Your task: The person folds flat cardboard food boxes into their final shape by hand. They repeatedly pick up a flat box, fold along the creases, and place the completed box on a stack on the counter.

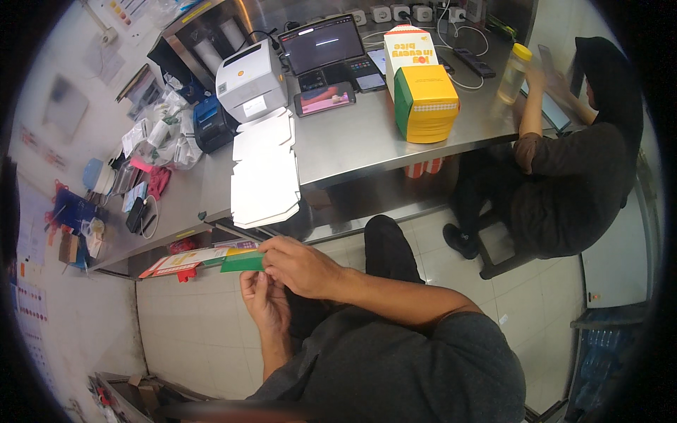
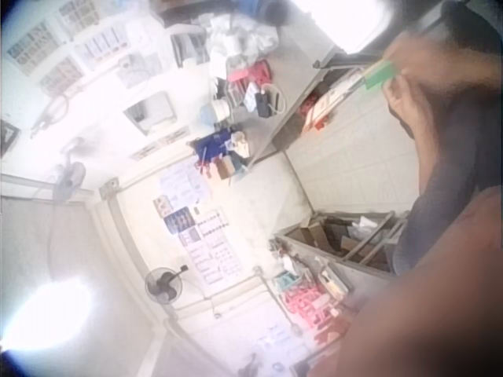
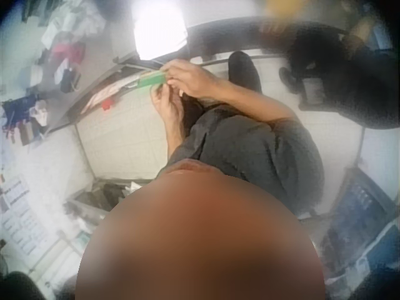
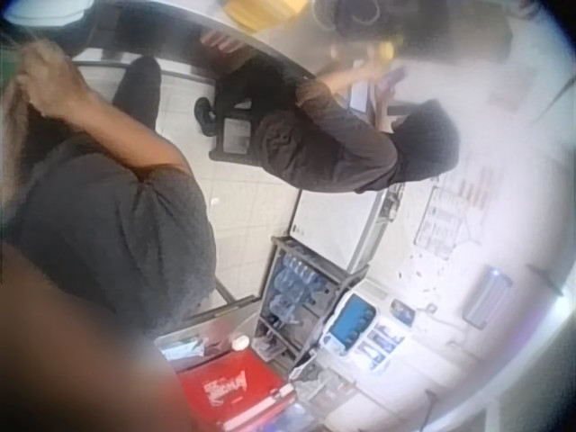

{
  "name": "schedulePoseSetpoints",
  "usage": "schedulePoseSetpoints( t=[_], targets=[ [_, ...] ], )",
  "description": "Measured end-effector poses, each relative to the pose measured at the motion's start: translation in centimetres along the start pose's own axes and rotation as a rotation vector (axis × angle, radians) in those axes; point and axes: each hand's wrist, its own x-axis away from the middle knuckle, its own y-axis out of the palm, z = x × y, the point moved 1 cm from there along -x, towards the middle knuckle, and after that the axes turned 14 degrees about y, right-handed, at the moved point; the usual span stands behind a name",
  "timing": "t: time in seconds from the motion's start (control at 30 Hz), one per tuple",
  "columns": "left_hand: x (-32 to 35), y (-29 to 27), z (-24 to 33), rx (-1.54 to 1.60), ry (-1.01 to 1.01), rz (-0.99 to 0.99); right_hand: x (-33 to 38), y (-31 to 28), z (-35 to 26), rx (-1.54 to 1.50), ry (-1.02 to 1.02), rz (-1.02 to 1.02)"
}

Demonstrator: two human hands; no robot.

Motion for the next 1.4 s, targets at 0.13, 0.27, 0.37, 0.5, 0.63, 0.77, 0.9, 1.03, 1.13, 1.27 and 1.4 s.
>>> schedulePoseSetpoints(
  t=[0.13,0.27,0.37,0.5,0.63,0.77,0.9,1.03,1.13,1.27,1.4],
  targets=[
    [-0.6,-0.3,0.4,-0.049,-0.004,-0.090,-0.1,0.0,0.4,0.056,-0.012,0.010],
    [-0.4,-0.3,0.3,-0.048,-0.029,-0.032,0.1,0.4,0.6,0.067,-0.014,0.023],
    [-0.3,-0.3,0.2,-0.084,-0.009,-0.045,0.1,0.5,0.9,0.114,-0.032,-0.004],
    [-0.3,-0.6,0.0,-0.119,-0.013,-0.062,0.1,0.5,1.0,0.139,-0.055,0.026],
    [-0.3,-0.8,-0.1,-0.146,-0.045,-0.080,0.4,0.5,1.1,0.192,-0.022,0.015],
    [-0.1,-0.4,-0.1,-0.240,-0.091,-0.014,0.5,0.5,1.4,0.229,0.008,-0.020],
    [0.1,0.4,-0.4,-0.344,0.022,-0.012,0.3,0.3,1.7,0.236,0.071,-0.046],
    [0.2,0.3,-0.5,-0.428,0.063,-0.071,0.0,0.1,1.6,0.203,0.123,-0.071],
    [0.4,-0.3,-0.5,-0.456,0.021,-0.168,-0.3,0.2,1.0,0.117,0.103,-0.068],
    [0.7,-1.6,-0.6,-0.577,-0.033,-0.296,-0.5,0.5,0.4,0.058,0.095,-0.062],
    [-0.2,-2.6,-1.0,-0.517,0.121,-0.354,-0.4,0.5,0.5,0.090,0.087,-0.077]
  ],
)
